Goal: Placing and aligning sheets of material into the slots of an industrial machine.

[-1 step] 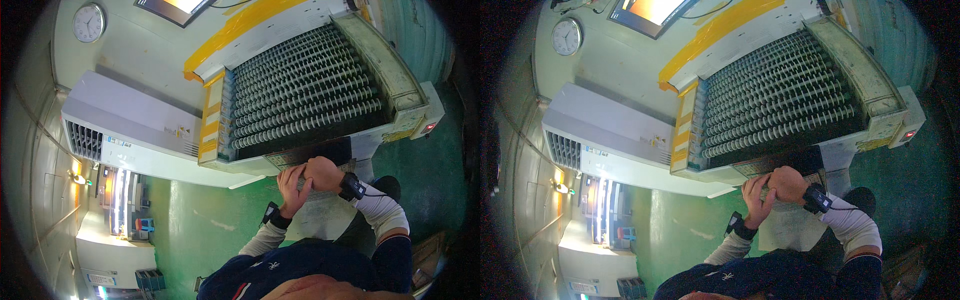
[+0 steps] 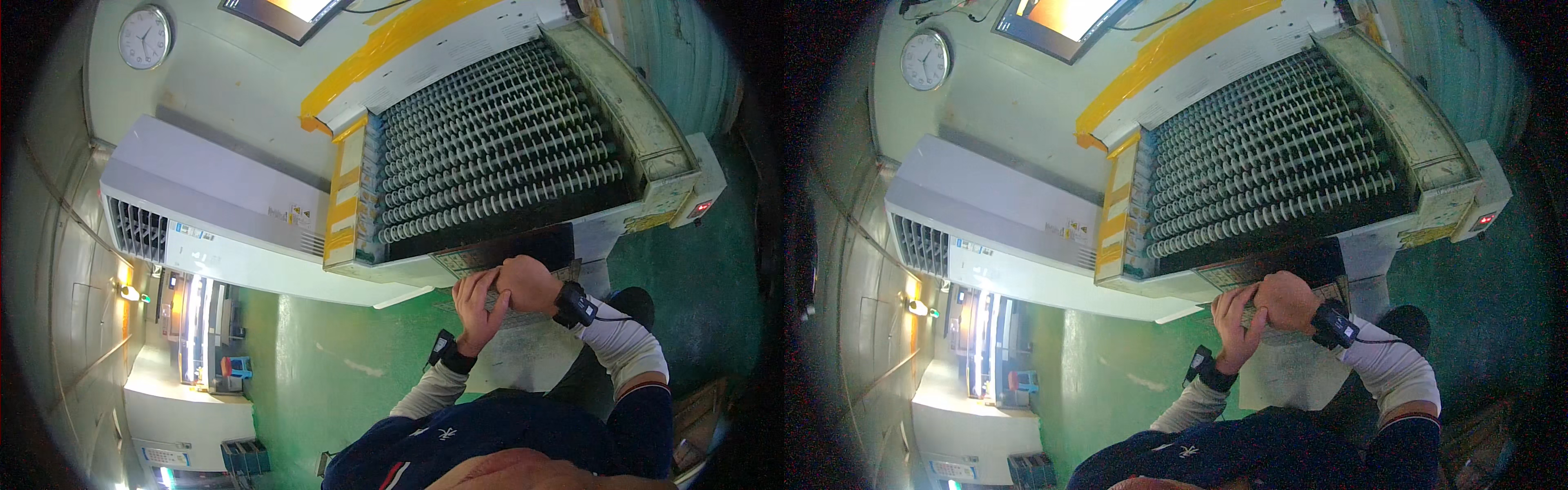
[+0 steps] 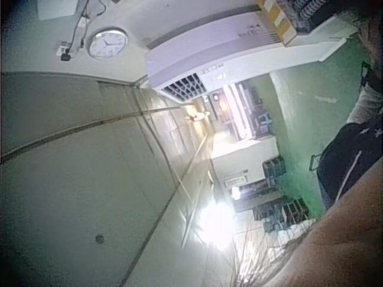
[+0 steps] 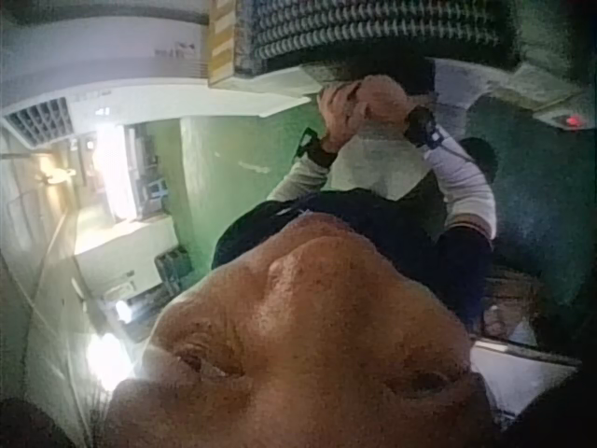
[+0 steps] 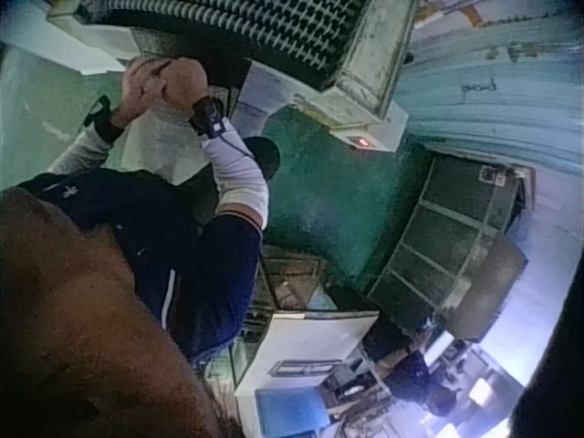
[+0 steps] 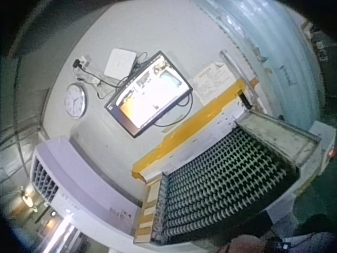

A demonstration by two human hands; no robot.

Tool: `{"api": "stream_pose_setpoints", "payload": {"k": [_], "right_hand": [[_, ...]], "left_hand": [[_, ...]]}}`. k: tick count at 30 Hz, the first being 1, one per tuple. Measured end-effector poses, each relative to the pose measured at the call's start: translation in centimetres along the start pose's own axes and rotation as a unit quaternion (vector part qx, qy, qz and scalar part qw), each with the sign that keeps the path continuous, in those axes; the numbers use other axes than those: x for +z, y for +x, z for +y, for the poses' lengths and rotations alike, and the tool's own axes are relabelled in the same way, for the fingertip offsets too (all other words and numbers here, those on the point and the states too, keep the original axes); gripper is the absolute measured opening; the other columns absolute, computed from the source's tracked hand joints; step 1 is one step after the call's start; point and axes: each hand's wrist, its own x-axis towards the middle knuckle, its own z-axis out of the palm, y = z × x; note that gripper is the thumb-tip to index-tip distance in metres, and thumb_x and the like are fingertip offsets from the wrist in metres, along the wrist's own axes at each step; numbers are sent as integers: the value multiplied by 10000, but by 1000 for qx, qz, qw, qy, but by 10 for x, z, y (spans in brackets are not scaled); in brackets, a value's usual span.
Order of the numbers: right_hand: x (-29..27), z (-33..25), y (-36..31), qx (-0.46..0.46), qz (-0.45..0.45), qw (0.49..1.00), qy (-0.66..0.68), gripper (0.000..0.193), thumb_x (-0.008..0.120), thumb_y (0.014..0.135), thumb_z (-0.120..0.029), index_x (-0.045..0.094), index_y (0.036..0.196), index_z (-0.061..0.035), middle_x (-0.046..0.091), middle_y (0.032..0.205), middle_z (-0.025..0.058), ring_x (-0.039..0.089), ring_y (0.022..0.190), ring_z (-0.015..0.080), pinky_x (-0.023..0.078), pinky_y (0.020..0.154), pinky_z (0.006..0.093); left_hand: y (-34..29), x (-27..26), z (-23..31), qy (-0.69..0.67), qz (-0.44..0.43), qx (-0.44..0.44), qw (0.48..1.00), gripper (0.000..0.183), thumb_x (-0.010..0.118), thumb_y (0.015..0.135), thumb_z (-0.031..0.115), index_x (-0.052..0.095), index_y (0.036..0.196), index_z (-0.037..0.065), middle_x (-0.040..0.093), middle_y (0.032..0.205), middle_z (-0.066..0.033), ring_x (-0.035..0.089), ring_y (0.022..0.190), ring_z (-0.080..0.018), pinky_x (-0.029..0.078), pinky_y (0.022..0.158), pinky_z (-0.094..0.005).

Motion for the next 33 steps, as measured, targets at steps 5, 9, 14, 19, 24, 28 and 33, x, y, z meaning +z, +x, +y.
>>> {"api": "stream_pose_setpoints", "payload": {"k": [5,9,14,19,24,28,33], "right_hand": [[2,0,-1,-12,8,1000,-5,161,707,736,-239,740,698,-86,727,779,158,724,827,370,562,770,495],[0,1,-1,-24,10,1000,-7,158,703,743,-231,743,718,-80,727,781,153,718,829,366,562,771,489],[-4,-1,-1,-24,-1,1000,-7,154,702,751,-223,746,730,-78,733,796,152,721,839,364,564,778,488],[-8,-3,-1,-25,-11,1000,-12,154,702,754,-220,751,736,-76,738,803,155,726,842,371,568,780,490],[-9,-4,-1,-11,-23,1000,-16,147,711,742,-213,752,714,-74,737,783,156,737,838,370,574,784,488],[-9,-4,0,-21,-17,999,-23,152,711,747,-214,757,713,-73,739,772,157,745,829,365,584,774,481],[-8,-3,1,-18,-18,999,-34,175,700,767,-222,765,728,-64,749,783,169,757,814,355,601,767,460]], "left_hand": [[0,0,0,0,-3,-9,1000,453,746,874,292,719,1256,49,713,1170,-113,645,1088,-320,424,1014,-463],[-1,0,-1,15,-6,-4,1000,461,744,869,291,719,1260,49,712,1172,-114,644,1091,-317,424,1016,-462],[-1,0,-1,3,-6,-7,1000,471,742,868,292,715,1269,47,712,1177,-109,643,1095,-312,421,1019,-461],[-1,0,0,5,-3,1,1000,466,745,867,288,715,1264,45,712,1189,-107,643,1098,-312,421,1016,-460],[-2,0,0,5,0,1,1000,463,751,864,284,716,1261,48,711,1198,-105,641,1097,-313,420,1016,-462],[-2,0,0,2,-2,-2,1000,462,754,863,289,717,1259,52,711,1197,-102,641,1094,-313,421,1018,-465],[-1,0,-1,6,-4,-2,1000,465,754,865,293,715,1262,52,712,1198,-103,641,1098,-313,420,1022,-466]]}}
